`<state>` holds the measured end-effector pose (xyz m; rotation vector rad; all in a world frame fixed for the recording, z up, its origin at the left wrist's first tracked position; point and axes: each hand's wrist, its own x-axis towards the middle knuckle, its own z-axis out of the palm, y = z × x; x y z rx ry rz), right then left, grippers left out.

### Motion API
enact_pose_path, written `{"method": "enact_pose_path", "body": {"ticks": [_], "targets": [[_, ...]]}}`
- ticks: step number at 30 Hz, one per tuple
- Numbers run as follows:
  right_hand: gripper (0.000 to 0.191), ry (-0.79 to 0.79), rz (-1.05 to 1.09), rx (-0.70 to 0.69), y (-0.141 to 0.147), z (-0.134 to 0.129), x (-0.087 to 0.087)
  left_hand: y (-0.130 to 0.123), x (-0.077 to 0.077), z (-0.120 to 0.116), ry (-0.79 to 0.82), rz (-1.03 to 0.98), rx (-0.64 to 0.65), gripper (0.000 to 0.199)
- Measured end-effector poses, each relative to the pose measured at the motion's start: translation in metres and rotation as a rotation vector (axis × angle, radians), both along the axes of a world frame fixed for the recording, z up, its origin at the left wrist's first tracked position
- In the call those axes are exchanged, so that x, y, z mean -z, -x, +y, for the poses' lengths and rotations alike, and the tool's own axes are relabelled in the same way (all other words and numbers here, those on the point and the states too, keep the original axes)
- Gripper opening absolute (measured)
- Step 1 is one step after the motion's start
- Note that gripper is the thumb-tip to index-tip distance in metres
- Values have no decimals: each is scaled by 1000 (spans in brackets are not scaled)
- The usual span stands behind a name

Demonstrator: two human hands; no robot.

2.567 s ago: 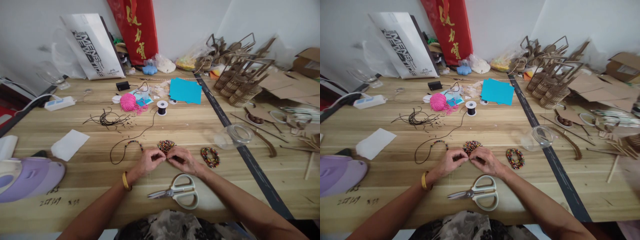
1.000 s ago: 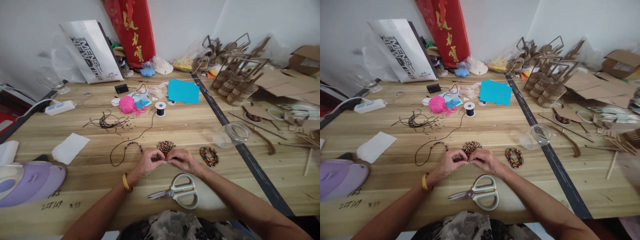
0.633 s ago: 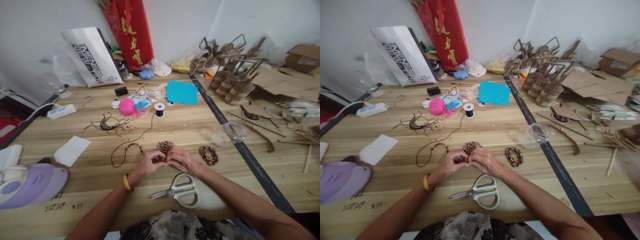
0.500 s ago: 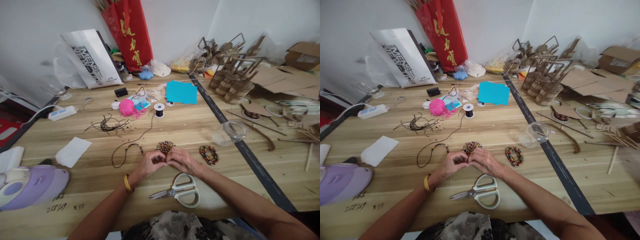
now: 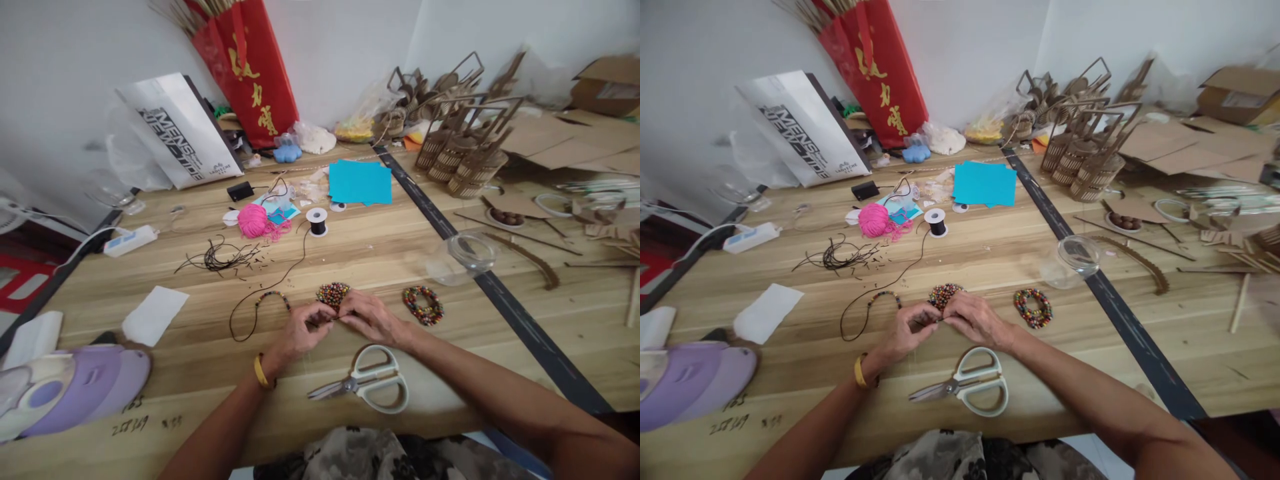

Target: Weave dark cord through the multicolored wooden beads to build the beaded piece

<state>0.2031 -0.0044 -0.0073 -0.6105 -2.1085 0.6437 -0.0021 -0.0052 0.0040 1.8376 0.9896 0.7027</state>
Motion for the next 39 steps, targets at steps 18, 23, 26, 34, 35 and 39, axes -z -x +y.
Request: {"method": "enact_pose_path", "body": {"ticks": [18, 23, 26, 34, 35, 39], "targets": [[16, 157, 100, 17, -1, 8, -9, 3, 0, 7, 103, -132, -27, 18], [13, 245, 173, -14, 8, 7, -12, 5, 4, 7, 140, -161, -31, 26], [13, 266, 186, -27, 11, 4, -13, 6, 4, 7, 141, -172, -26, 29], [11, 362, 226, -48, 12, -7, -12, 5, 4, 4, 104, -200, 27, 31], [11, 364, 224, -48, 12, -7, -12, 4, 3, 3, 97, -191, 34, 31], [11, 306, 225, -22, 11, -8, -12, 5, -11, 3, -30, -85, 37, 24]]}}
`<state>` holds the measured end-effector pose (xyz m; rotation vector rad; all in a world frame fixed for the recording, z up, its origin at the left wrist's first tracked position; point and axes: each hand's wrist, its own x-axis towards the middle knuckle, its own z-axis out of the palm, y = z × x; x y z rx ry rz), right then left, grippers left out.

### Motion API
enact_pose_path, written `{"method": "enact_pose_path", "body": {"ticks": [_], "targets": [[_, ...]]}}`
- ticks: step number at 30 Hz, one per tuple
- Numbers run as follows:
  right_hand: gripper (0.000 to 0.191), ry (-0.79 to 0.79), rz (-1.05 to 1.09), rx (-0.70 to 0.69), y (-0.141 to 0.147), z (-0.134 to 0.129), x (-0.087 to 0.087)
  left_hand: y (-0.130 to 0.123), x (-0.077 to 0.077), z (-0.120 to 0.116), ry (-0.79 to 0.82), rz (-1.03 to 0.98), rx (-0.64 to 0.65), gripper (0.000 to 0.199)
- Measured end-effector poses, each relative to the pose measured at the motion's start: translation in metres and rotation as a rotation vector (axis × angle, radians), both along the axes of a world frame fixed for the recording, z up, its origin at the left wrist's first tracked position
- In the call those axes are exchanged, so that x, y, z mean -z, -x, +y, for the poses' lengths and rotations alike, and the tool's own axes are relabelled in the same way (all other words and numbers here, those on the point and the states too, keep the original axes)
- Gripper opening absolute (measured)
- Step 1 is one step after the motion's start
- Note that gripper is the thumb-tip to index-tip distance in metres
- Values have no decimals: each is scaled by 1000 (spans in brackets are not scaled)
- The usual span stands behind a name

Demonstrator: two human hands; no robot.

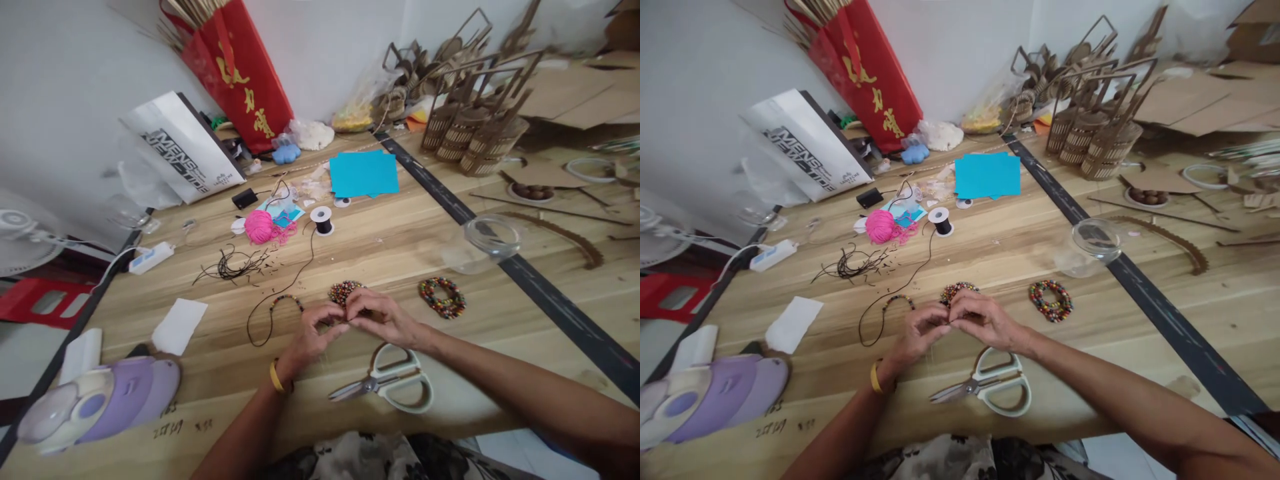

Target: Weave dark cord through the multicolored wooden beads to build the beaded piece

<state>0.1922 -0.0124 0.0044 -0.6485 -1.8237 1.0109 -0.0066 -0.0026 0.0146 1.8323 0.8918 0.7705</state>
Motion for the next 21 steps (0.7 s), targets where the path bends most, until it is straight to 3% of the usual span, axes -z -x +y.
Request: {"method": "enact_pose_path", "body": {"ticks": [2, 5, 8, 11, 13, 16, 21], "targets": [[11, -43, -5, 20, -1, 1, 0, 6, -11, 4, -133, 94, -91, 21], [10, -102, -33, 30, -3, 1, 1, 27, -28, 16, -318, 257, -327, 16], [10, -155, -66, 21, -4, 1, 4, 61, -37, 23, -484, 600, -411, 16], [8, -197, -109, 11, -5, 0, 8, 96, -38, 17, -543, 947, -461, 19], [6, -216, -125, 11, -5, -1, 9, 114, -35, 8, -511, 1108, -497, 20], [6, -239, -120, -3, -6, -1, 7, 131, -27, 0, -386, 1185, -562, 25], [8, -253, -163, -34, -5, -3, 5, 139, -14, 1, -134, 995, -560, 20]]}}
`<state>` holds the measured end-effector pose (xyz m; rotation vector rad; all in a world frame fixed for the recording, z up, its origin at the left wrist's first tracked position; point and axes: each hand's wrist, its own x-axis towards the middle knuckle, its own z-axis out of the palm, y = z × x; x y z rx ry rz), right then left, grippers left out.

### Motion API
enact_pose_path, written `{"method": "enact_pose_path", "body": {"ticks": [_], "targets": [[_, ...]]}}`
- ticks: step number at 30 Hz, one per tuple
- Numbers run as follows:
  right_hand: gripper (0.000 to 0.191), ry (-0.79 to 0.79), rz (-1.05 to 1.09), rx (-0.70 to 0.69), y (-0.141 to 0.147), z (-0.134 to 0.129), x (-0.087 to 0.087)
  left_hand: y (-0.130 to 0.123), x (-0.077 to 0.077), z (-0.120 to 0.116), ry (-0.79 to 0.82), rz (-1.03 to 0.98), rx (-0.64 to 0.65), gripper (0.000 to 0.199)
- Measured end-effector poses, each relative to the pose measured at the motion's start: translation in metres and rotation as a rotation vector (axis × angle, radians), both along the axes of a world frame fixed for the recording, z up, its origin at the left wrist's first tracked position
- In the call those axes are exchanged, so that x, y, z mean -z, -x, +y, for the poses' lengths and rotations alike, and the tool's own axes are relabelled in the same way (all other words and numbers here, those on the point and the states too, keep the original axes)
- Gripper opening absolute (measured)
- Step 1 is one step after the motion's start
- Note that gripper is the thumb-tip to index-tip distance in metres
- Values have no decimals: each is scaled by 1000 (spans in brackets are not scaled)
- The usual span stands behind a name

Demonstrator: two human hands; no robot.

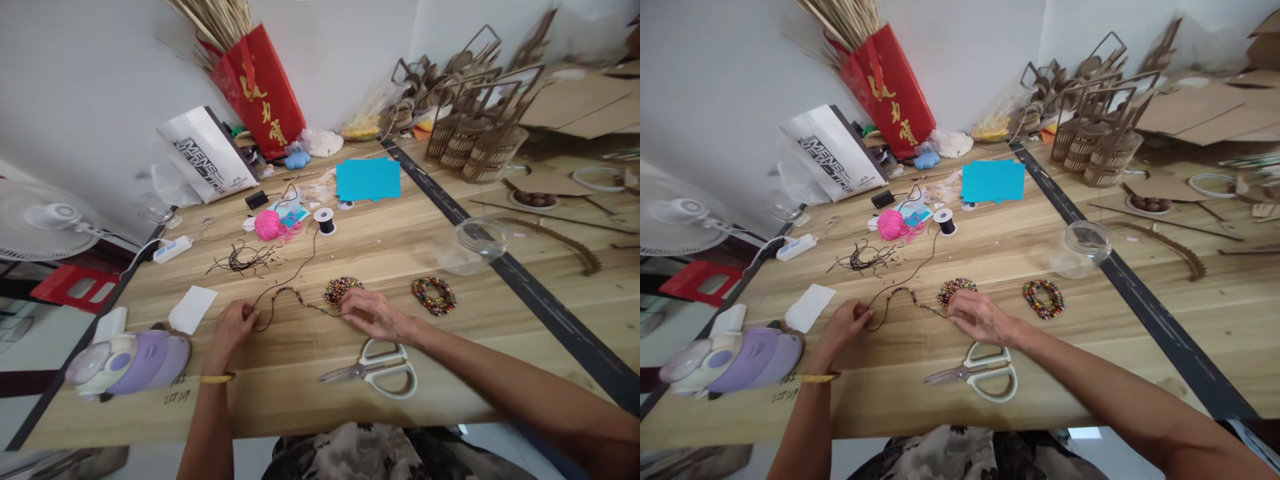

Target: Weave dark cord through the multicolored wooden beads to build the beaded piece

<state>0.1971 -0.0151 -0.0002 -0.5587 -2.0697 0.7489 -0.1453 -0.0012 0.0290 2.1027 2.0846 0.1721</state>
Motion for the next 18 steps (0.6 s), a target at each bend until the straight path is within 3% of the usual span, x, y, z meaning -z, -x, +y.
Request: {"method": "enact_pose_path", "body": {"ticks": [5, 10, 14, 18], "targets": [[10, -24, 4, 0, 1, 1, 2, 0, 2, 0, 45, -130, -11, 17], [9, -21, 3, -7, 1, 0, 2, 0, -7, -1, -8, -218, -57, 18], [7, 39, 24, -23, 4, -2, 0, -8, -22, 2, -50, -600, -59, 26], [8, 171, 92, -17, 8, -6, -2, -31, -38, 9, -50, -980, -39, 26]]}}
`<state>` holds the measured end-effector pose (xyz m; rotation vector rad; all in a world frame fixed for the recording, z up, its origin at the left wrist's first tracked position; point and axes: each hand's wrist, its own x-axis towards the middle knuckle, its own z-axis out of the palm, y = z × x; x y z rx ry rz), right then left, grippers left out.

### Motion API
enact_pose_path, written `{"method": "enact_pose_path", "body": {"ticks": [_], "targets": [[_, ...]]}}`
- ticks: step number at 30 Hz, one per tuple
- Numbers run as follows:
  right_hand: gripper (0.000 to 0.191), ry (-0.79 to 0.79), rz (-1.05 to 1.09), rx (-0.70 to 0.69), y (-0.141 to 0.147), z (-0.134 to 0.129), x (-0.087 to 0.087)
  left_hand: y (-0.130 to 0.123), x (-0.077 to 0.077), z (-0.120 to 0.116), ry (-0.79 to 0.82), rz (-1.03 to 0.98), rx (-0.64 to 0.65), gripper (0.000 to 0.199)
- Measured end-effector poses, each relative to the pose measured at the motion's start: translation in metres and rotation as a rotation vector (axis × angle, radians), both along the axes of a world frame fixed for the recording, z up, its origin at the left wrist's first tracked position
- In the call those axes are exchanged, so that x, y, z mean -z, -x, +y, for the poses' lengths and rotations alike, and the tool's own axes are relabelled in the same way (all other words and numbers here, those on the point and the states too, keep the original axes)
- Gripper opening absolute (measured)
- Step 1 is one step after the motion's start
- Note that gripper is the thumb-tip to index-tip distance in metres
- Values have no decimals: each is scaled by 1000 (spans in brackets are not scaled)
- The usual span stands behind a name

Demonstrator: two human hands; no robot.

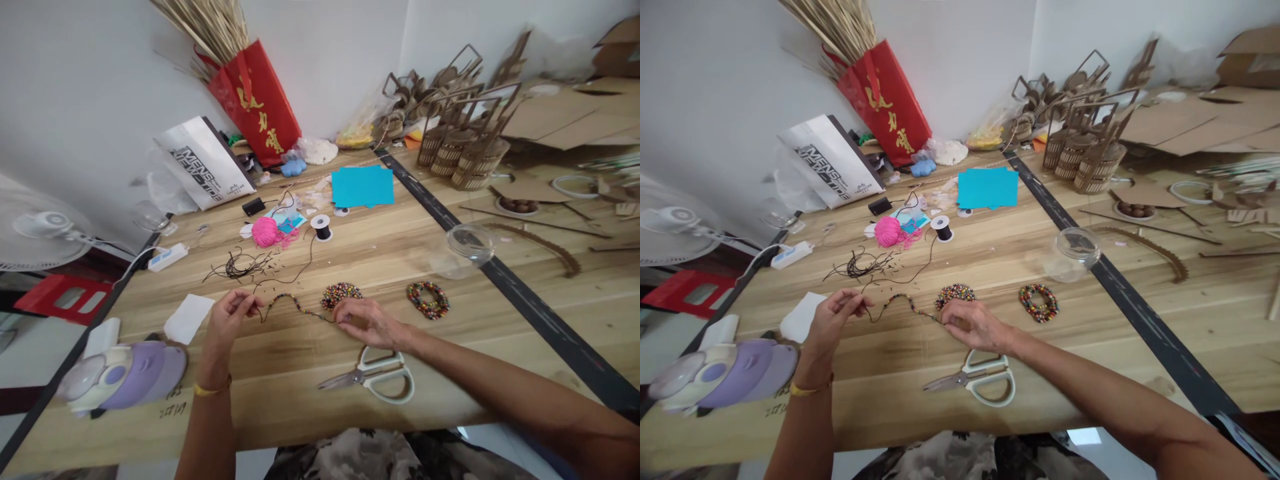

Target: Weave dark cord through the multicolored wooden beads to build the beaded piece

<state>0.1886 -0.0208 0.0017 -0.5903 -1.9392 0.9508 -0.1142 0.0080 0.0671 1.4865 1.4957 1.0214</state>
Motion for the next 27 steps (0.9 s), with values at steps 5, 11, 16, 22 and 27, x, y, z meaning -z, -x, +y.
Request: {"method": "enact_pose_path", "body": {"ticks": [5, 11, 16, 22, 27], "targets": [[17, 328, 73, 48, 7, 1, -2, -38, -13, 14, -11, -320, 52, 22], [33, 597, 241, -26, 19, 10, 1, -71, -33, 21, 36, -508, 151, 22], [44, 608, 184, -47, 31, 16, 2, -81, -38, 22, 51, -551, 226, 19], [36, 438, -9, -3, 48, 26, -9, -90, -36, 25, 77, -540, 270, 22], [27, 348, -74, 22, 58, 30, -18, -99, -36, 27, 74, -510, 313, 24]]}}
